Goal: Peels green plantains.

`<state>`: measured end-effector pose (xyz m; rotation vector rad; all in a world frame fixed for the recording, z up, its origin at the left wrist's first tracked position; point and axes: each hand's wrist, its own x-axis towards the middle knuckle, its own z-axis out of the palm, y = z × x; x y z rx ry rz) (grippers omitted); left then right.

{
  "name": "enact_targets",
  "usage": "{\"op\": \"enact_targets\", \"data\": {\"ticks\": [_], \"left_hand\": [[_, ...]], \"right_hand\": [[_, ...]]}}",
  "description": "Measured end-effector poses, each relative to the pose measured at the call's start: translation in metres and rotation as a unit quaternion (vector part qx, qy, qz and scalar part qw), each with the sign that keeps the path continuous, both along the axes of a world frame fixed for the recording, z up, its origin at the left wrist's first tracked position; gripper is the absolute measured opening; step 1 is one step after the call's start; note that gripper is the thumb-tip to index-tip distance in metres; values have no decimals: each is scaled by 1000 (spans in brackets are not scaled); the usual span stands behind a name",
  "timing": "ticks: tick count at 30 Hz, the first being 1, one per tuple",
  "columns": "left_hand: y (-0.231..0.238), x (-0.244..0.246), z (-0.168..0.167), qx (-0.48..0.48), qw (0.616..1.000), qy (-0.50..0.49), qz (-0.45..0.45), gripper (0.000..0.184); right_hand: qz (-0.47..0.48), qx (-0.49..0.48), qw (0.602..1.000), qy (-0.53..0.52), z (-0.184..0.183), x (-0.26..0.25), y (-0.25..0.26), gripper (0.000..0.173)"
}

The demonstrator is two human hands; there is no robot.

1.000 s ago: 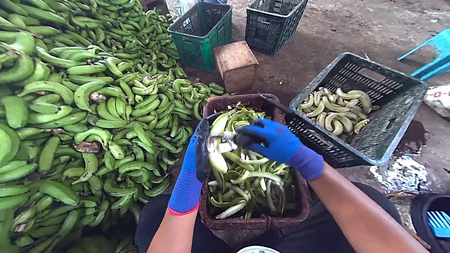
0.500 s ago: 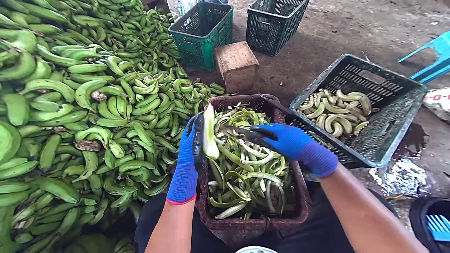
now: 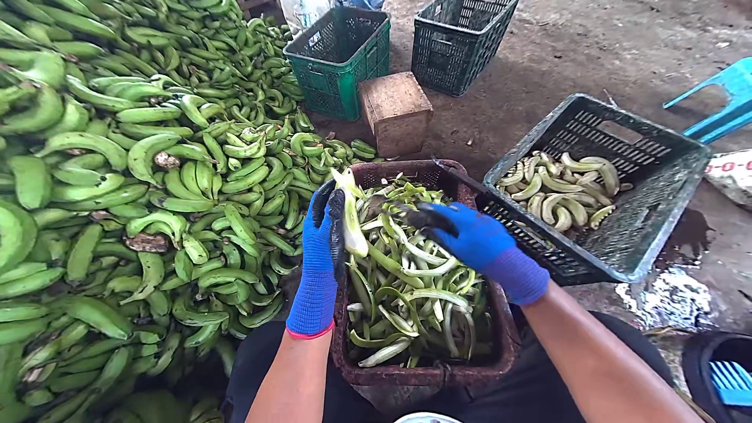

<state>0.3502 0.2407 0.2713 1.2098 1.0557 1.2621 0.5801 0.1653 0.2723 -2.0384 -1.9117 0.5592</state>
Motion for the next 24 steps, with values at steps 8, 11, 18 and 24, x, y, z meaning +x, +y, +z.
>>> {"op": "enact_targets", "data": {"ticks": [8,11,18,24], "left_hand": [[2,-1,-5,-68,996,-44,-44,32],[-2,4,-3,-2,999,-48,2,37],[-18,10,-9,-110,969,-120,-183,29],[-15,23,-12,-107,961,8,-256,41]], "right_hand": [[69,125,974,177,-11,-11,-14,46],[123,122,972,157,-16,-21,-18,48],[81,209,973,49,-13,2,5,47],[-7,216,976,35,-2,25,6,48]]}}
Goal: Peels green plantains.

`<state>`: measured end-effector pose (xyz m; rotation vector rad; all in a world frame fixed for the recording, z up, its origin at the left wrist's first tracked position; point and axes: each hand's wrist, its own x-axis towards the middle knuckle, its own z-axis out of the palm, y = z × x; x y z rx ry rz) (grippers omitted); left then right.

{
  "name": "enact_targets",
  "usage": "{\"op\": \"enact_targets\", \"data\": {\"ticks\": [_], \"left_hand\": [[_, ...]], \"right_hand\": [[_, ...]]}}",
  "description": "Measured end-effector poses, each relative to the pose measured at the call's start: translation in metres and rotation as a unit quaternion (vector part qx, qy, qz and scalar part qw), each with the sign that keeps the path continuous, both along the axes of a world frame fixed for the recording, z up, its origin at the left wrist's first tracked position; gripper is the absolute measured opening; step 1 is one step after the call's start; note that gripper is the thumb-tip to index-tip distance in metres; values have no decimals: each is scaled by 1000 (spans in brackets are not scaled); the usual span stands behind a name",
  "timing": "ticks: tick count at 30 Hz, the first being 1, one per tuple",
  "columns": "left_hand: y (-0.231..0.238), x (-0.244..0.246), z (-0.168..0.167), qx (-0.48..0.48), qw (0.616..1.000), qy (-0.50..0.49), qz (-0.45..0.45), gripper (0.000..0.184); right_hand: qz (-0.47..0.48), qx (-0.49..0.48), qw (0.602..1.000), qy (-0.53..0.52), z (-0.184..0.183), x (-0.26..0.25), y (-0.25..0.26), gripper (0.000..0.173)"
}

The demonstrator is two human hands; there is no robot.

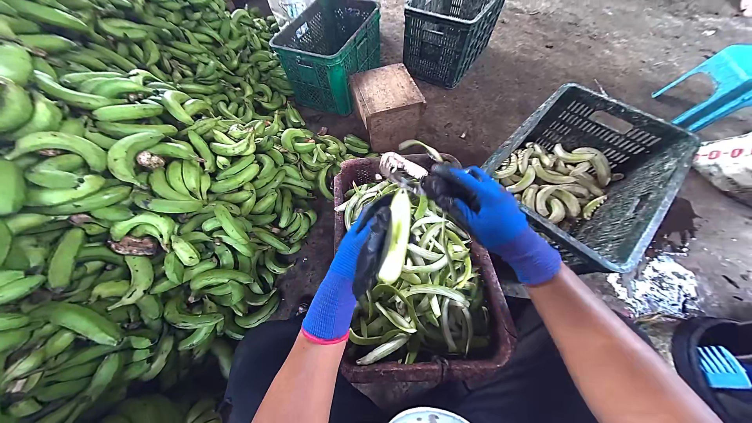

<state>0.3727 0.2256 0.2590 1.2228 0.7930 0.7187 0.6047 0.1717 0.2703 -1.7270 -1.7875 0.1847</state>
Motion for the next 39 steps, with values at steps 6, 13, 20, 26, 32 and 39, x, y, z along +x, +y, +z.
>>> {"op": "enact_targets", "data": {"ticks": [6,13,20,26,32,39], "left_hand": [[13,0,-10,-73,951,-175,245,42],[8,4,-1,-19,951,-195,238,37],[0,-2,15,29,989,79,-123,51],[12,1,-24,-12,987,-82,140,30],[28,-4,-9,-162,896,-330,249,36],[23,-3,-3,-90,900,-369,211,35]], "right_hand": [[121,2,992,-16,-24,-41,-16,50],[105,47,993,-39,-15,-33,-6,48],[37,-72,996,42,-6,1,12,41],[77,-43,996,23,-19,-28,4,47],[105,99,988,-58,-30,-35,-2,49],[67,85,991,-83,-14,-40,-1,53]]}}
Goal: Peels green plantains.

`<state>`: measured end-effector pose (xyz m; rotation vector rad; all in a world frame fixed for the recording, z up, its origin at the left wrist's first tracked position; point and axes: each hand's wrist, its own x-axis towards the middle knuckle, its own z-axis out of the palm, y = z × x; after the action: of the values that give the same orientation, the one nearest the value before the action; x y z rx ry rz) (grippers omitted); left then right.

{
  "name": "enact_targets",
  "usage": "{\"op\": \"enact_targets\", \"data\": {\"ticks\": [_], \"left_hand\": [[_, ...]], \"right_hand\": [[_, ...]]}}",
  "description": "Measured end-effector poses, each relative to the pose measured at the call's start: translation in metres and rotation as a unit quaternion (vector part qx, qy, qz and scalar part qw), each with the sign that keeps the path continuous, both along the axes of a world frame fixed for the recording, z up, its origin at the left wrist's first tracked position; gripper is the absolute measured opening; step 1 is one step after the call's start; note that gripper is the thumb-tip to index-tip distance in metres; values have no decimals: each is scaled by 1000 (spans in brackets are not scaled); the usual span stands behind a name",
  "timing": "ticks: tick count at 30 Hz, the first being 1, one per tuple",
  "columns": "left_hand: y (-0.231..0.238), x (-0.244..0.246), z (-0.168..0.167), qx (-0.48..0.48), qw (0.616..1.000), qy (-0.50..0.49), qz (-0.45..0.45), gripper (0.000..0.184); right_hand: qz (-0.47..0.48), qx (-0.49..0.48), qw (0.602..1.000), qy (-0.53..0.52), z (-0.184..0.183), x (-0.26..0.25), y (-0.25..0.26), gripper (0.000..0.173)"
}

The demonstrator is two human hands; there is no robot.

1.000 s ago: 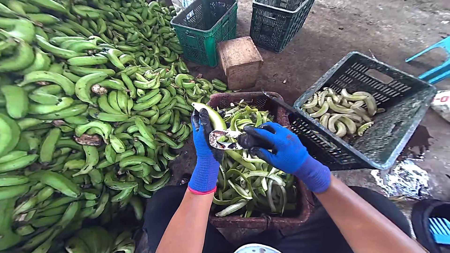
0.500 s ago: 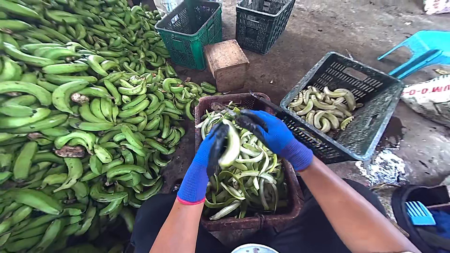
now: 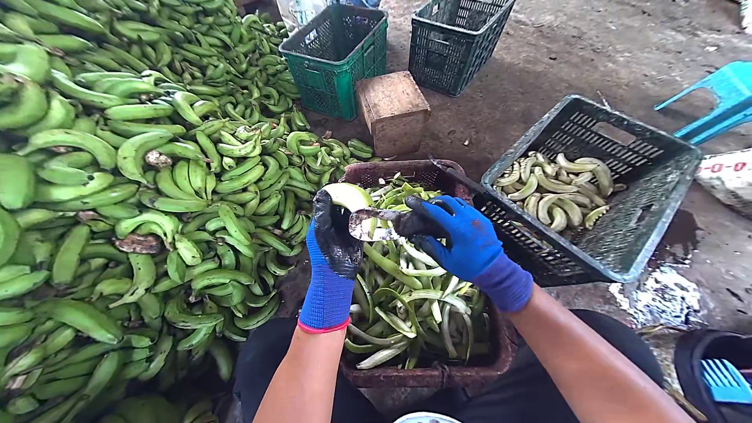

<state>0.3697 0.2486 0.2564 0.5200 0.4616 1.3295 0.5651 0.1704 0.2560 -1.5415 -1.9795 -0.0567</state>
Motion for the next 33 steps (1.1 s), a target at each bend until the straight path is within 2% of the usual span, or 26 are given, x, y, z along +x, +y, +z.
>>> {"op": "enact_targets", "data": {"ticks": [5,7,8,10,12,14,16,18,20,22,24,25,27,29,31,33], "left_hand": [[-13,5,6,135,987,87,-31,33],[-16,5,9,127,977,161,-55,38],[-18,5,11,114,965,232,-49,40],[-22,6,14,100,917,384,-38,43],[-26,8,18,120,859,495,-45,41],[-29,9,18,165,804,563,-90,42],[-33,14,16,175,781,581,-144,42],[-27,17,9,125,797,565,-170,45],[-18,13,3,64,830,535,-145,47],[-14,2,5,43,854,507,-109,42],[-15,-8,1,34,882,458,-110,34],[-12,-12,-6,12,904,407,-127,32],[-5,-15,-13,-41,942,286,-173,40],[-2,-18,-7,-75,963,145,-215,45],[0,-22,-5,-88,967,28,-236,45],[1,-24,-6,-95,958,-44,-266,44]], "right_hand": [[-23,-70,995,73,13,0,-1,47],[-15,-70,996,50,15,10,0,48],[-11,-67,997,33,13,14,1,50],[-12,-74,997,18,7,17,4,51],[-24,-131,990,50,8,17,5,47],[-47,-234,964,120,12,17,9,41],[-73,-314,929,181,6,21,18,42],[-75,-330,919,200,2,24,19,41],[-58,-288,936,193,5,19,14,42],[-23,-229,963,139,3,15,8,49],[27,-140,988,57,-5,15,2,58],[52,-89,995,14,-10,15,0,59],[97,0,994,-46,-17,16,0,54],[112,54,989,-78,-17,17,0,47],[108,82,987,-84,-15,16,-1,41],[99,101,986,-87,-13,14,-2,38]]}}
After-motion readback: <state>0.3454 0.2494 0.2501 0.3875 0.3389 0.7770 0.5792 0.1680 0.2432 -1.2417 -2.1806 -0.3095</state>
